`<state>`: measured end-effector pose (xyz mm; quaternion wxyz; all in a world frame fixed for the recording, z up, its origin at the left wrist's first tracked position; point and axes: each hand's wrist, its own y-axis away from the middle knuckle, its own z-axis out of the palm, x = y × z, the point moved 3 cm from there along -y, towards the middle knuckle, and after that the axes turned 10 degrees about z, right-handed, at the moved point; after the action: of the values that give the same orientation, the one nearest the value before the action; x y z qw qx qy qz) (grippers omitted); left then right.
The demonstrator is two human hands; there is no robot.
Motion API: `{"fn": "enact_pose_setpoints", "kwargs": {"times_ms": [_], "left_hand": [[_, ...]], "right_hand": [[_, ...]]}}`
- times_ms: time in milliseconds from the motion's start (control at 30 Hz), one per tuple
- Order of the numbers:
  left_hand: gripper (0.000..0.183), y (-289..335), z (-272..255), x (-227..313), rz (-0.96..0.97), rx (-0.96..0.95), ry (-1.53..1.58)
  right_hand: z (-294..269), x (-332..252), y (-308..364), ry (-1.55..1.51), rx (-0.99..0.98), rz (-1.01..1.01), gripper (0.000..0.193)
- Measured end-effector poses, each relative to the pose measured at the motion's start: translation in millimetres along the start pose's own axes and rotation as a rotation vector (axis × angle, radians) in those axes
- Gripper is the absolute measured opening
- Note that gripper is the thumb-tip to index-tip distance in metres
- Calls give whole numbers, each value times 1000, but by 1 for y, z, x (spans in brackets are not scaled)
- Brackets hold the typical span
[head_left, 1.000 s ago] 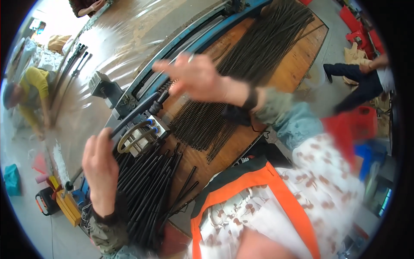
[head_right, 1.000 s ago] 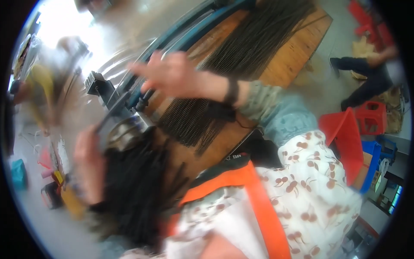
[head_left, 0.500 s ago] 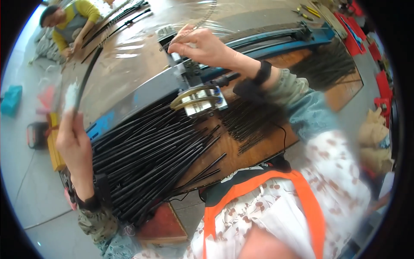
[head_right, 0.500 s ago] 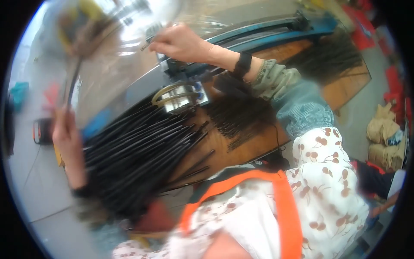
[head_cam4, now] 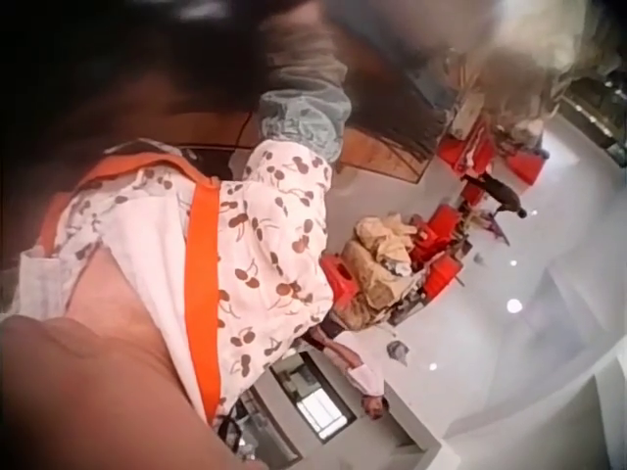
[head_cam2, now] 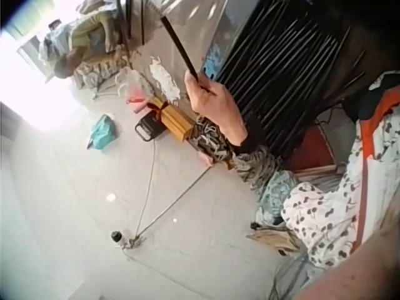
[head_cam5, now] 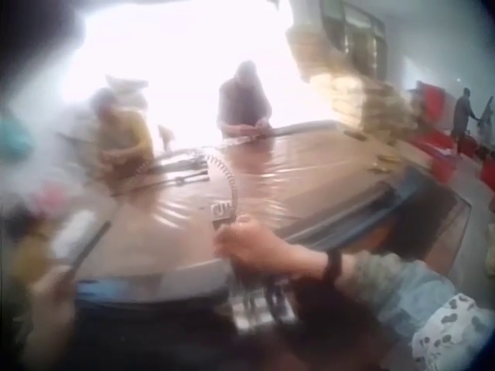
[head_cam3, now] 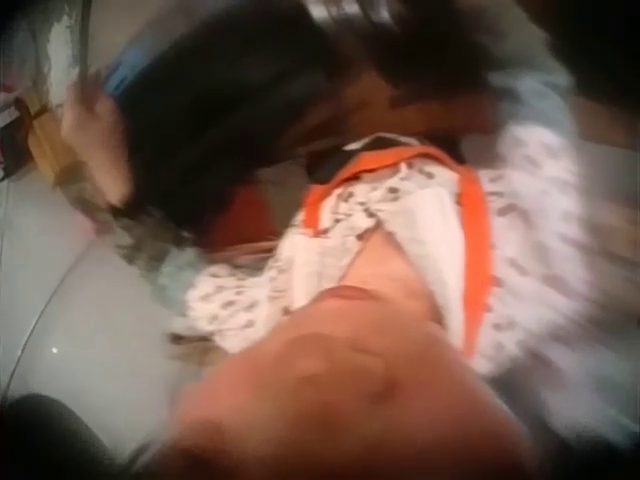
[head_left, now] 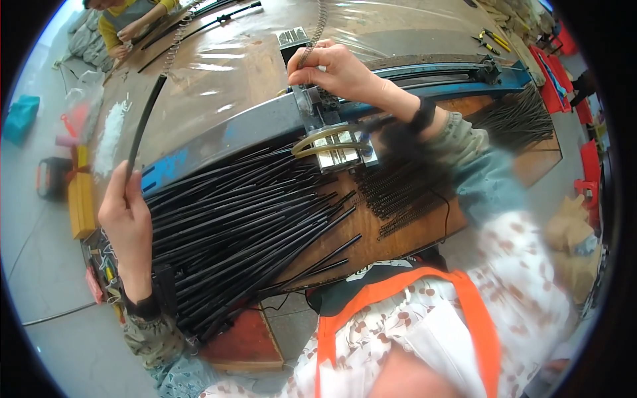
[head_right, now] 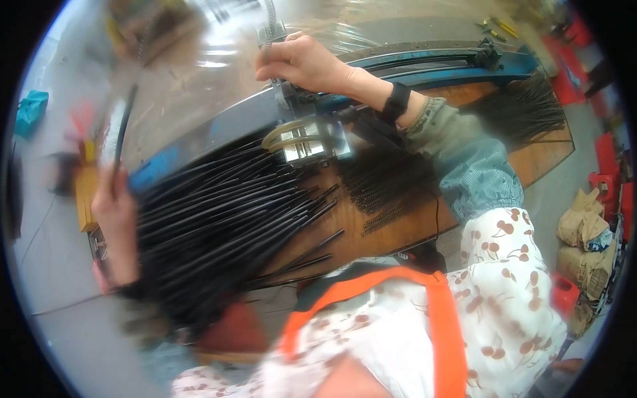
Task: Arranging and aligning thin metal rods on a processing machine.
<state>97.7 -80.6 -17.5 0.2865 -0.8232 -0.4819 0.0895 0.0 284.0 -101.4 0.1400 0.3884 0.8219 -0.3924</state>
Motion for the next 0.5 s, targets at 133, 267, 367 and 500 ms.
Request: {"fn": "enact_pose_setpoints", "kwargs": {"times_ms": [133,267,367,500], "left_hand": [[20,9,-2,-8,35,10,-29],[20,4,3,-2,-18,-33,-17],[20,1,4,-6,-66,-52,-25],[21,-4,15,-16,65,-36,-16]], "right_hand": [[5,0,0,64,23,-59,12],[17,-1,-14,104,-106,29,15],[39,-24,-21,489,-466,-26,15],[-23,11,12,655,-41,-135,5]]}}
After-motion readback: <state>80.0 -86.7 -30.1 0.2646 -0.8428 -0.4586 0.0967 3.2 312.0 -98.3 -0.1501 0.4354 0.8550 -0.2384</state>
